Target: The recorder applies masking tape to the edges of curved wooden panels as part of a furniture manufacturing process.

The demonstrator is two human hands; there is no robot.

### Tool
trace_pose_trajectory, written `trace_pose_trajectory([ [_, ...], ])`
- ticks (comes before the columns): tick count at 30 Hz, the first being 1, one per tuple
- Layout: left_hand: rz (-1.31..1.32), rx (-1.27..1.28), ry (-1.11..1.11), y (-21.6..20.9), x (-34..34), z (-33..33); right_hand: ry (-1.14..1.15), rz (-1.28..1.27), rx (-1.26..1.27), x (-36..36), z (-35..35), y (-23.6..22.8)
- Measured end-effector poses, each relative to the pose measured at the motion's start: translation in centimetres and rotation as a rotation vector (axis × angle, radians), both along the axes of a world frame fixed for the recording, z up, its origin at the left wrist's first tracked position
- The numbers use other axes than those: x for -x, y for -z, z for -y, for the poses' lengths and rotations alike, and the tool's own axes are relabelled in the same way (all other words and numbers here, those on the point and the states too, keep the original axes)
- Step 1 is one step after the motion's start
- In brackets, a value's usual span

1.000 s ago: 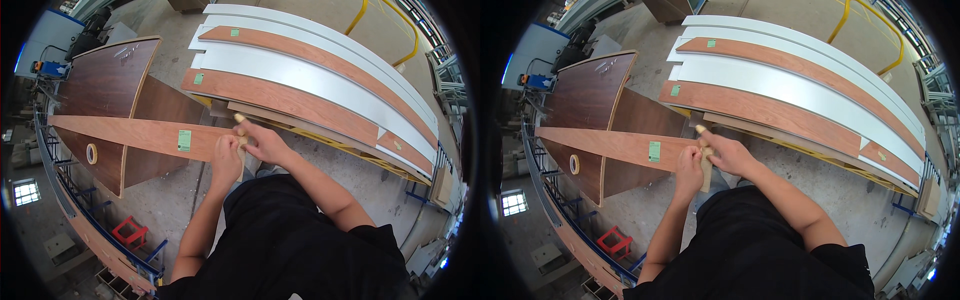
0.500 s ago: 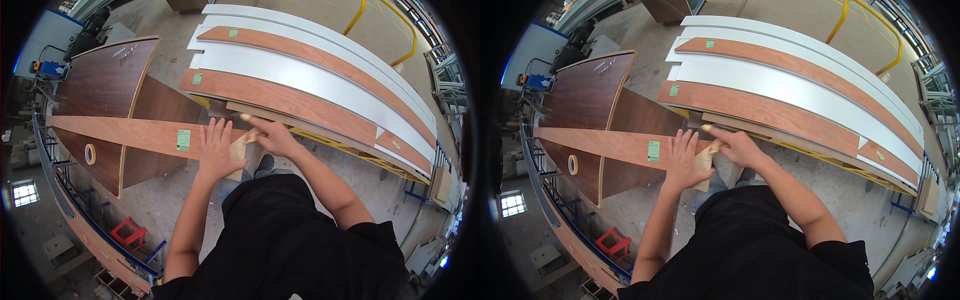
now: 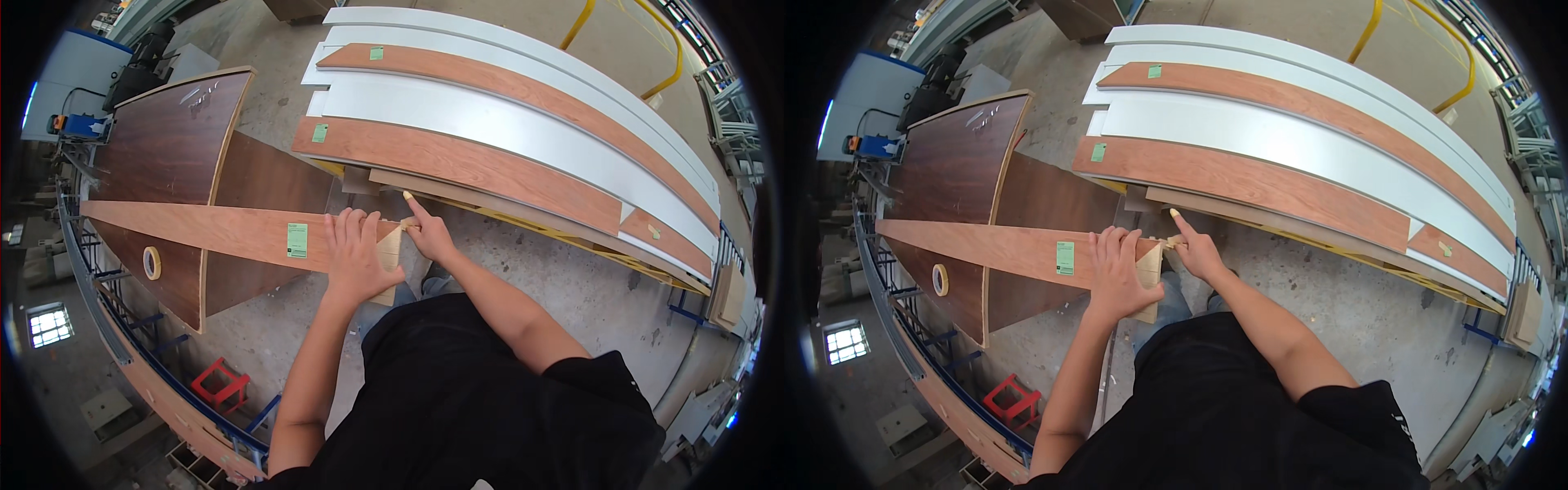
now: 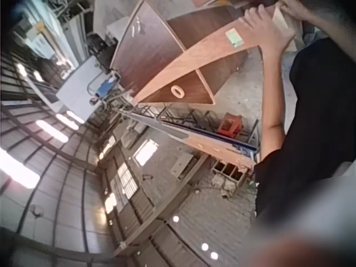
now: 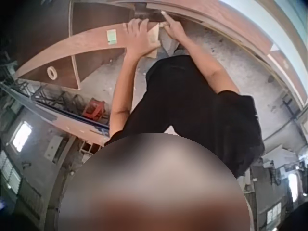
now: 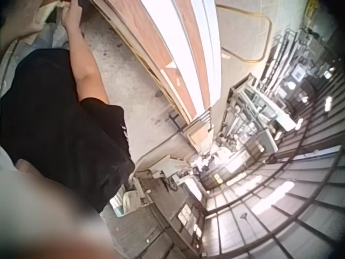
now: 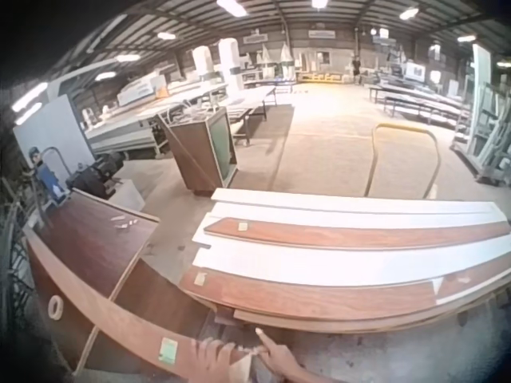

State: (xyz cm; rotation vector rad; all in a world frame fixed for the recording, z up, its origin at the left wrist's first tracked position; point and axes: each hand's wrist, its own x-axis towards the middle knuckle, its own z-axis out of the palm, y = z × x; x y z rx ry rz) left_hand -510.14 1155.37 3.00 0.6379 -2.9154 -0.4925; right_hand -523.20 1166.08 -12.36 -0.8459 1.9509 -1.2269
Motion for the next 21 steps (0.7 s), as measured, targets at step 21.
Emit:
trace_pose_trajectory([
  [21,-0.466,0.011,-0.401,5.5,-8.0,-4.2,0.206,1.358,0.670,-3.3,0.8,-3.9],
])
